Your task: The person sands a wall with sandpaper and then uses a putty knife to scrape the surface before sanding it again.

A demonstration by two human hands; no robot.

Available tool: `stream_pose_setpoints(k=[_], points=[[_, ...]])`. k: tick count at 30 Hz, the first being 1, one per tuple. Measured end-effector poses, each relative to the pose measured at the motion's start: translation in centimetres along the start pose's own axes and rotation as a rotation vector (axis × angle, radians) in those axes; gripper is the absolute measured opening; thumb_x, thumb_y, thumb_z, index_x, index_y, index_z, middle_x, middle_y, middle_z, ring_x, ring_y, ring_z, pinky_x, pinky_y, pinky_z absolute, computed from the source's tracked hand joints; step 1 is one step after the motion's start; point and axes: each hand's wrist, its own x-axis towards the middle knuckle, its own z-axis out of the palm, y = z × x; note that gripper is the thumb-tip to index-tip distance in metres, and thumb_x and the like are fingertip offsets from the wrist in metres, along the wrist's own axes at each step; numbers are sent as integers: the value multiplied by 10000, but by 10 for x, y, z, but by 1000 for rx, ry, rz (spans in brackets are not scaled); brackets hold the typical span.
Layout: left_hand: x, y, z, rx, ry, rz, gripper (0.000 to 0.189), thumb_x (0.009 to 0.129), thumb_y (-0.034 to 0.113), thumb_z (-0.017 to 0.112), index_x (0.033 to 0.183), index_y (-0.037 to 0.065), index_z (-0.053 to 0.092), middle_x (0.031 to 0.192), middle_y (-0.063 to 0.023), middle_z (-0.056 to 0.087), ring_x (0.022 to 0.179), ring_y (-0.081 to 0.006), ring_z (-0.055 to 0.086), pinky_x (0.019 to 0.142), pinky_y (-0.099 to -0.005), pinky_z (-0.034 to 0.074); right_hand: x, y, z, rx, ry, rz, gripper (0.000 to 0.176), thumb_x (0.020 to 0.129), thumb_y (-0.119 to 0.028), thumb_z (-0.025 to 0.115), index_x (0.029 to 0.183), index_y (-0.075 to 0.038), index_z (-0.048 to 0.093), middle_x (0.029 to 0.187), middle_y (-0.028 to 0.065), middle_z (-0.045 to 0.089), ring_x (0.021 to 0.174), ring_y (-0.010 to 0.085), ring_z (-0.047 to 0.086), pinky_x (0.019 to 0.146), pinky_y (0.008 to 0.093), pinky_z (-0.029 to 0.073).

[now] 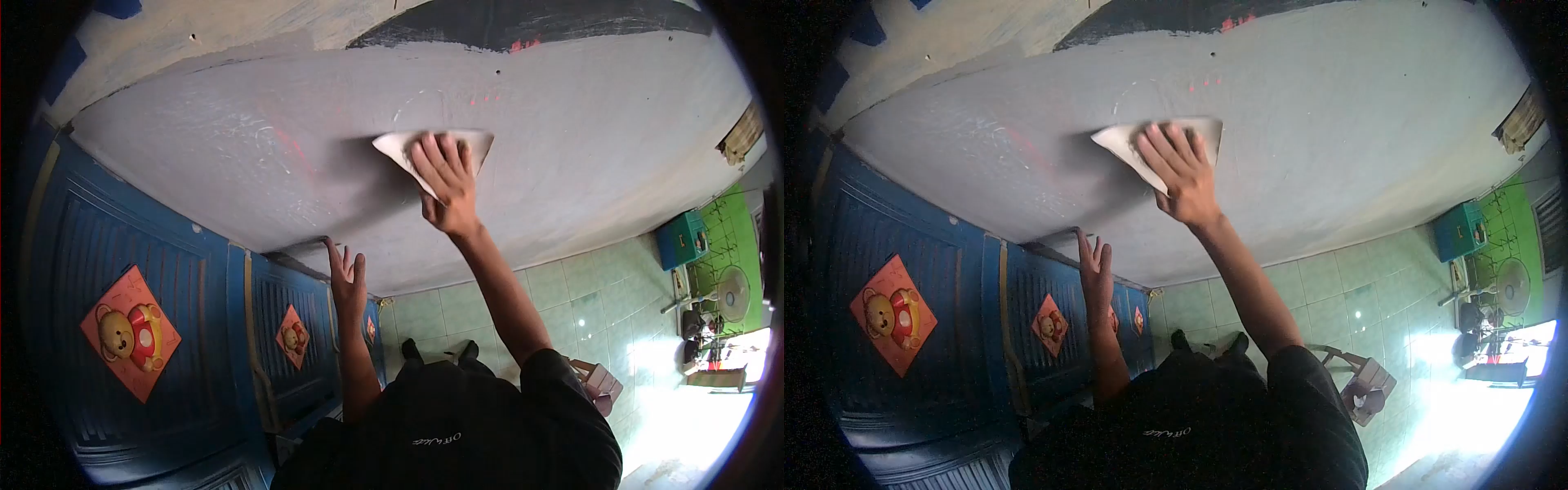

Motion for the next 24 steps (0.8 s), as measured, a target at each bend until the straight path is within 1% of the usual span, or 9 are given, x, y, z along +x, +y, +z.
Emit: stream_pose_setpoints(k=[4,6,9,12,15,17,20,22,24], points=[[0,5,-2,-25,15,-13,764,948,244,547,1509,103,48,1542,-220,105,1377,-364,279,1065,-448,339,-100,18,37,-14,-113,54,601,740,-133,586,1336,-104,511,1380,101,491,1284,313,430,1051,524,277],[-1,4,-5,-2,7,2,778,947,261,553,1508,98,39,1540,-222,103,1377,-364,279,1065,-448,338,-118,19,38,-72,-162,46,638,704,-137,624,1332,-110,513,1379,87,491,1273,313,437,1039,519,292],[0,4,-4,-62,8,-4,779,946,256,554,1507,90,39,1538,-222,112,1378,-363,276,1064,-446,342,-90,21,32,-82,-127,-4,641,702,-142,629,1332,-111,514,1373,80,495,1251,315,451,1024,515,306],[-1,14,-1,-50,-13,-32,763,963,259,531,1502,69,25,1548,-216,30,1392,-376,227,1103,-455,285,0,-2,-2,-57,-31,12,579,764,-134,566,1338,-93,505,1380,97,487,1268,321,434,1036,505,295],[0,8,1,-26,-9,7,766,960,255,537,1501,63,30,1548,-216,32,1389,-378,234,1099,-449,291,39,-10,-11,-107,77,7,614,741,-136,575,1347,-81,493,1393,110,470,1282,328,420,1042,511,283],[-2,1,2,-42,5,-3,775,952,242,547,1503,78,27,1546,-215,64,1383,-370,256,1081,-448,317,11,-7,11,-107,62,58,626,724,-136,585,1341,-77,497,1384,116,475,1277,334,422,1038,522,278],[2,-3,1,-82,19,5,790,945,230,556,1507,98,17,1545,-214,90,1377,-364,277,1061,-448,343,-82,-3,44,-57,-75,62,658,653,-115,631,1302,-82,530,1347,115,508,1251,322,453,1032,528,288],[0,-1,-2,-42,0,4,808,945,239,558,1508,114,-7,1547,-215,75,1380,-372,265,1061,-453,340,-145,-1,62,-85,-167,111,596,707,-105,621,1297,-97,538,1355,92,509,1258,305,457,1049,521,287],[0,3,-3,-65,-1,-4,810,946,239,557,1507,114,-13,1548,-214,69,1385,-373,252,1065,-452,334,-143,1,61,-100,-184,93,587,716,-111,624,1297,-103,540,1353,88,512,1256,300,460,1049,521,291]])
